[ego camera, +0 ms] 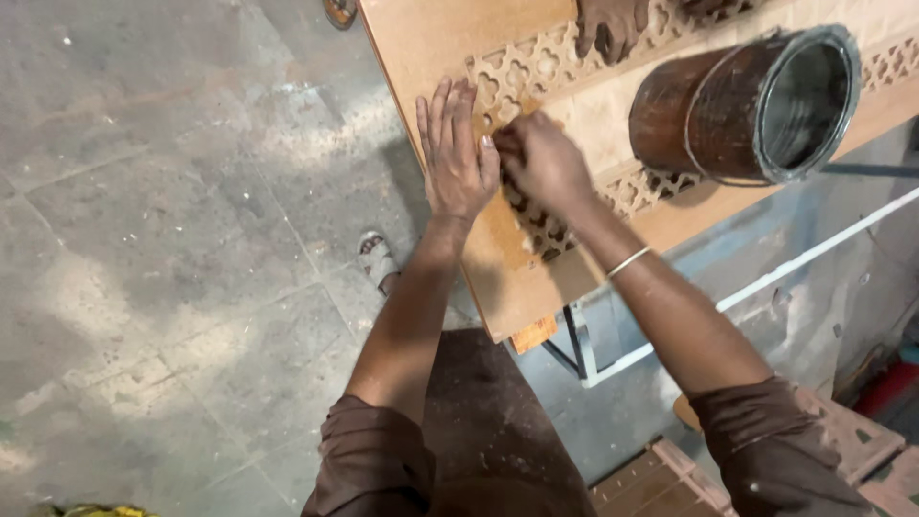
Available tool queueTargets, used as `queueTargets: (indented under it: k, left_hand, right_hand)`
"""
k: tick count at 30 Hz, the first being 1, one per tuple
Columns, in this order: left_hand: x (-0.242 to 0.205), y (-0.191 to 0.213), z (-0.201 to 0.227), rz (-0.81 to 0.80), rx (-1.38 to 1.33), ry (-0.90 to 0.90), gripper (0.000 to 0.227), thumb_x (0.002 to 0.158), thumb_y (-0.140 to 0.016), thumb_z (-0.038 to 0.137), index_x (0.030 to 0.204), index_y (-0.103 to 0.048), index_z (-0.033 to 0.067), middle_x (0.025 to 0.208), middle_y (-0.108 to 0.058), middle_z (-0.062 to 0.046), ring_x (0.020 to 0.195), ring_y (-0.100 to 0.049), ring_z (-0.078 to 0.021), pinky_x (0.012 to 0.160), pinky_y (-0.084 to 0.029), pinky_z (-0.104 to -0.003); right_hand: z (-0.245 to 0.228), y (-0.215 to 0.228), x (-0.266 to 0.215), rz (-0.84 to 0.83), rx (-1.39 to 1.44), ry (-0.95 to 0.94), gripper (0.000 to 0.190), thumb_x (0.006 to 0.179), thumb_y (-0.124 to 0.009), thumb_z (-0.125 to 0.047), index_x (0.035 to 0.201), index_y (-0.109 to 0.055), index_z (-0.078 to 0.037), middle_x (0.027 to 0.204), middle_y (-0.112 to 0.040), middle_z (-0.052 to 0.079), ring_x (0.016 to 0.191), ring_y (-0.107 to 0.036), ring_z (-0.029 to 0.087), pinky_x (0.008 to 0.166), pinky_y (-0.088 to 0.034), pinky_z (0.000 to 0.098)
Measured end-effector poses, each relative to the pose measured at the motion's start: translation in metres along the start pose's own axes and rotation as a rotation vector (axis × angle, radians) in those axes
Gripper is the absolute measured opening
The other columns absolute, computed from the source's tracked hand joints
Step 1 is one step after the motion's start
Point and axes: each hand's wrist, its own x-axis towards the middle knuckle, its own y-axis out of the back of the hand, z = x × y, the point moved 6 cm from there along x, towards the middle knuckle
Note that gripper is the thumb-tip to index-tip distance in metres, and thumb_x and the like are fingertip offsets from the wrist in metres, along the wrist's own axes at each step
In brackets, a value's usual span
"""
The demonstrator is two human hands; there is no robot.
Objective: The person applies a liquid finish to a large, carved wooden panel using a cloth. They dip the cloth into a metal can and wipe the surface, focusing on the intricate carved patterns. Another person assists by holding the panel steady.
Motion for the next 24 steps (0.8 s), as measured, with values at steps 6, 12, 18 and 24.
queueTargets:
  k: [6, 12, 18, 24]
  left_hand:
    - [0.003, -0.004, 0.0, -0.011, -0.001, 0.028, 0.052, 0.103, -0.039, 0.023, 0.15, -0.045, 0.0011, 0.154, -0.051, -0.017, 0.153, -0.038, -0.0348, 0.133, -0.016, -0.059]
    - [0.007, 0.003, 0.003, -0.032, 0.015, 0.033, 0.06, 0.097, -0.047, 0.019, 0.153, -0.039, -0.0001, 0.156, -0.047, -0.017, 0.153, -0.036, -0.0354, 0.133, -0.015, -0.057]
    - [0.001, 0.004, 0.009, -0.021, 0.013, 0.024, 0.059, 0.096, -0.05, 0.018, 0.151, -0.04, 0.0015, 0.153, -0.048, -0.017, 0.153, -0.036, -0.0352, 0.134, -0.015, -0.058]
    - [0.002, 0.007, 0.008, -0.028, 0.003, 0.009, 0.059, 0.096, -0.051, 0.017, 0.152, -0.038, 0.0004, 0.155, -0.048, -0.017, 0.154, -0.035, -0.0358, 0.134, -0.015, -0.056]
  right_hand:
    - [0.008, 0.022, -0.004, 0.142, 0.086, -0.042, 0.029, 0.091, -0.074, -0.02, 0.115, -0.069, -0.005, 0.112, -0.071, 0.02, 0.103, -0.069, 0.036, 0.091, -0.056, 0.0447]
    - [-0.004, -0.005, -0.003, -0.046, -0.198, -0.178, 0.029, 0.089, -0.072, -0.024, 0.115, -0.07, -0.011, 0.107, -0.064, 0.019, 0.095, -0.067, 0.037, 0.083, -0.054, 0.0479]
    - [-0.002, 0.003, -0.012, -0.124, -0.211, -0.083, 0.029, 0.087, -0.071, -0.021, 0.116, -0.072, -0.016, 0.108, -0.065, 0.018, 0.101, -0.065, 0.038, 0.085, -0.054, 0.0497]
    - [-0.006, 0.003, -0.014, -0.051, -0.214, -0.079, 0.038, 0.086, -0.072, -0.023, 0.122, -0.069, -0.011, 0.113, -0.063, 0.021, 0.104, -0.063, 0.038, 0.086, -0.053, 0.0495]
